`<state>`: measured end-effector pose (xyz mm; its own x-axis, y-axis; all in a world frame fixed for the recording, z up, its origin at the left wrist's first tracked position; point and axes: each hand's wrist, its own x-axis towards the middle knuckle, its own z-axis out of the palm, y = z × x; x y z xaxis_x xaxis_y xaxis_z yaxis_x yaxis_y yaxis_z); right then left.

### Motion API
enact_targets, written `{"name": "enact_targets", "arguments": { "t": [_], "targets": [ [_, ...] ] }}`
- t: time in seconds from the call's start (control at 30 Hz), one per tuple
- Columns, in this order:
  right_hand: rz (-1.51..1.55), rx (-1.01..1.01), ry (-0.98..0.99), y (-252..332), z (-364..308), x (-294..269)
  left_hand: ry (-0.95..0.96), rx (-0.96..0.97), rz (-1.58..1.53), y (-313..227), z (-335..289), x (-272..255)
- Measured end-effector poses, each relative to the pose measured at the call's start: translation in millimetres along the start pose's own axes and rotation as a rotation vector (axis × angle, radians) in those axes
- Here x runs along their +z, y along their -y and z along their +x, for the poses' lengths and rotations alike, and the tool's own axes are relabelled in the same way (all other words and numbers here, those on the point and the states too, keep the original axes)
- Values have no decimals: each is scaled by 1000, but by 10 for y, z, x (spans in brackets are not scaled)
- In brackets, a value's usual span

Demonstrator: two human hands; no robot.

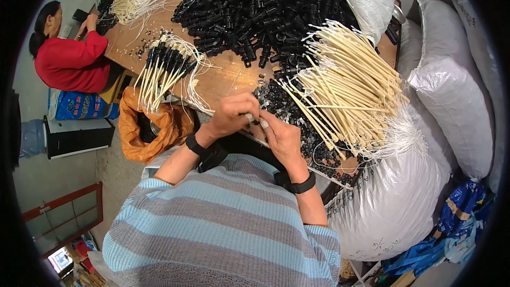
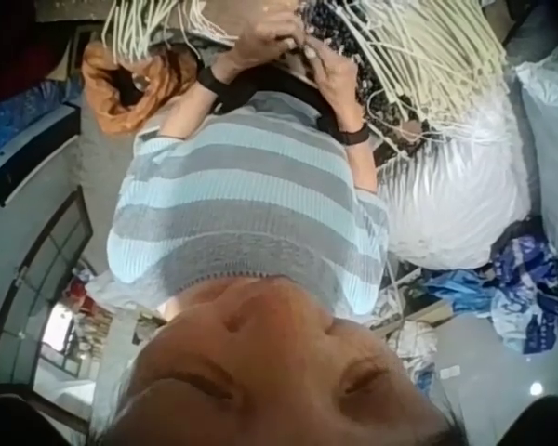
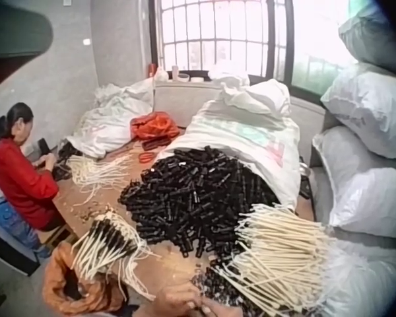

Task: The person assembles components by hand, fitting a white tube into a black plastic part and threading a white cord through the assembly. They repeat this process, occasionally moving aside finished units or loose components on the table.

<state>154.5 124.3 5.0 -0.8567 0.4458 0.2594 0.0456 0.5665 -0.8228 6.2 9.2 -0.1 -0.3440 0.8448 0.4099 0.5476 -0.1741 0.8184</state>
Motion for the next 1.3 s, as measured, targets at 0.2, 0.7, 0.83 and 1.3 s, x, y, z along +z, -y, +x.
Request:
{"name": "enact_targets", "arguments": {
  "t": [0.2,0.7,0.83,1.3],
  "targets": [
    [-46,204,12,-96,-128,1,22,-15,217,308,-24,-76],
    [242,610,-39,-211,39,58,-117,-485,-471,104,11,222],
    [496,606,17,-179,68,43,-175,-405,-256,62,19,384],
    [153,387,-78,-172,-30,66,-97,-534,-17,82,8,344]
  ]
}}
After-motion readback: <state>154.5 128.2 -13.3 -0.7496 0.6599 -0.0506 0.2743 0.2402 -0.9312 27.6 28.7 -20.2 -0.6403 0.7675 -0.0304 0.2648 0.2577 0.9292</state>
